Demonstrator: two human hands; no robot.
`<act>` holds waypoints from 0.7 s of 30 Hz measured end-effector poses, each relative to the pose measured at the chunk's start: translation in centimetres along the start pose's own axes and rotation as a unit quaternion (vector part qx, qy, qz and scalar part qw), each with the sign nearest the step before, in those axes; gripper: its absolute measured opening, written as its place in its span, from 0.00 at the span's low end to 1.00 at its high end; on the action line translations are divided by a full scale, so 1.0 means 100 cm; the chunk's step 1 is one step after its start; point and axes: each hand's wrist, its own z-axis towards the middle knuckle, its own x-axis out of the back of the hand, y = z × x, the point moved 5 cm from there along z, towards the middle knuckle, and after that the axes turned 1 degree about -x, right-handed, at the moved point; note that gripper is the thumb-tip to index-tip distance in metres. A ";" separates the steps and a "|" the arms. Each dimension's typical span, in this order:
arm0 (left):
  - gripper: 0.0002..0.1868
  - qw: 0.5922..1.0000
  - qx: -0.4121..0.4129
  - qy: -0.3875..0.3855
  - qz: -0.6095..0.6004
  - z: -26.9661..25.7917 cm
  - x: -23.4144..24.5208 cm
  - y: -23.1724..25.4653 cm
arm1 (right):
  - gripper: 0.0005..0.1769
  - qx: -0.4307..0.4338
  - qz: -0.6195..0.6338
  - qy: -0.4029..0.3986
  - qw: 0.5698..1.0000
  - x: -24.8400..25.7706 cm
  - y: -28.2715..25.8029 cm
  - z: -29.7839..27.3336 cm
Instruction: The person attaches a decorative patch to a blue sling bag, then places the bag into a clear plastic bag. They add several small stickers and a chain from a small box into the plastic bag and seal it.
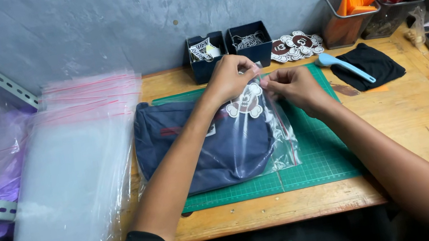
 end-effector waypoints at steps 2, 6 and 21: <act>0.07 1.000 0.006 -0.006 0.005 -0.007 0.006 0.005 | 0.09 0.003 0.007 0.001 1.000 0.001 0.008 0.004; 0.07 1.000 0.015 0.003 0.002 -0.010 0.010 0.010 | 0.10 0.015 0.000 0.003 1.000 0.004 0.011 0.007; 0.06 0.999 -0.009 0.042 -0.018 -0.009 -0.007 0.008 | 0.08 0.038 -0.036 0.077 0.996 0.008 0.022 0.024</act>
